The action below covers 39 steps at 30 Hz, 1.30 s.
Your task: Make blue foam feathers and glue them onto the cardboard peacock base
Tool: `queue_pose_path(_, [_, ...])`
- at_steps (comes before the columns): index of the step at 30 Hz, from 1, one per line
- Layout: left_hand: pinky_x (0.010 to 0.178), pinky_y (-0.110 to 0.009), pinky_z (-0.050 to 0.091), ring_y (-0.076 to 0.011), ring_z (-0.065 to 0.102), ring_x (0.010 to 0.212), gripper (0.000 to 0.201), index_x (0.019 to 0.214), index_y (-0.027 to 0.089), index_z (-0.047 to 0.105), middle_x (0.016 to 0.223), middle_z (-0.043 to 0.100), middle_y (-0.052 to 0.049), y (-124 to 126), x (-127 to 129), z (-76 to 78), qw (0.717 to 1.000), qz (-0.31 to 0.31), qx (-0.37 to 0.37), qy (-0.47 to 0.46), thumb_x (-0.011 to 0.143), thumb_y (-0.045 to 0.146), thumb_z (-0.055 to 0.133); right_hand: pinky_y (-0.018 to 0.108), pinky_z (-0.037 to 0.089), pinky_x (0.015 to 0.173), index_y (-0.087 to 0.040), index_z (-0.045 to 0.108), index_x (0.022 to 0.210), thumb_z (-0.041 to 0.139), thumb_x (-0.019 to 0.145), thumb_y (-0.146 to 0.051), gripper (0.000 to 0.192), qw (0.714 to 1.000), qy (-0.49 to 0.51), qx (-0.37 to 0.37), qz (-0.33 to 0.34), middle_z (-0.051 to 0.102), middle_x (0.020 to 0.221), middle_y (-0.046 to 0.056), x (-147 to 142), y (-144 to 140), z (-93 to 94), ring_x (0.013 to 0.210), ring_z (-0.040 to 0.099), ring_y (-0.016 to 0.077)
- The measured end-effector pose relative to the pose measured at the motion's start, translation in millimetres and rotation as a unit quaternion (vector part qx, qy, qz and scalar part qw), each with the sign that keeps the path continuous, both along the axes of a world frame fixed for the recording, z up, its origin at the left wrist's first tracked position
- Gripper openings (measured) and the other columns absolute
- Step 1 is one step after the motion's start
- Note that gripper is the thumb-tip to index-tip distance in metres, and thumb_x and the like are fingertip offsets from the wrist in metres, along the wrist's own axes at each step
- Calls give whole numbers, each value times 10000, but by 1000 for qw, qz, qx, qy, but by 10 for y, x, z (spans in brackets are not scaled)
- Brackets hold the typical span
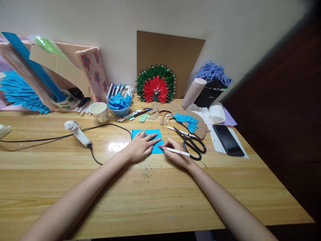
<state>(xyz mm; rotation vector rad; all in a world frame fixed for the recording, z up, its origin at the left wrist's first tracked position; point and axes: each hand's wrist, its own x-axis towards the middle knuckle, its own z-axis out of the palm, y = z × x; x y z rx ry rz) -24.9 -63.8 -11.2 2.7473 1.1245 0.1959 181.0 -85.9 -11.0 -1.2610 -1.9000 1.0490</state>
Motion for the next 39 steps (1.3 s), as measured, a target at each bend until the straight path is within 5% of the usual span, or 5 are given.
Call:
queue_pose_path(13, [905,-429,293,-239,397,996,451,1344,324,316,1401,338,-10,8,-4,-4,1000,-5,-1,-5,897,337,260,213,339,513,-183,529,681,544,763,-239,101,994,3,-1,109,523,639,-18,18,-12,-12,572,453,109])
queue_pose_path(19, [903,-429,296,-243,401,1004,448,1343,329,318,1404,337,-7,-1,-9,-11,1000,-5,-2,-11,898,345,266,267,447,642,-219,565,865,508,817,-328,132,997,77,5,6,635,809,22,35,3,-36,723,594,159])
queue_pose_path(26, [961,-378,288,-215,397,1131,494,1384,233,219,1449,246,-41,38,-16,-18,999,4,-4,-42,896,257,285,375,444,819,-274,644,943,459,862,-313,206,985,-76,132,76,669,946,53,146,129,-33,897,612,231])
queue_pose_path(32, [1018,-388,249,-200,343,1222,438,1324,234,350,1374,391,-29,65,-29,2,998,-22,-8,-51,887,224,326,388,422,844,-262,645,914,465,860,-329,199,983,-109,140,48,662,946,67,261,200,8,937,589,247])
queue_pose_path(39, [950,-413,326,-235,406,1136,430,1290,249,413,1335,429,-46,5,13,38,996,-19,-30,-80,861,274,391,350,418,853,-257,466,1161,314,907,-420,338,991,130,17,-26,634,869,42,90,71,49,895,594,188])
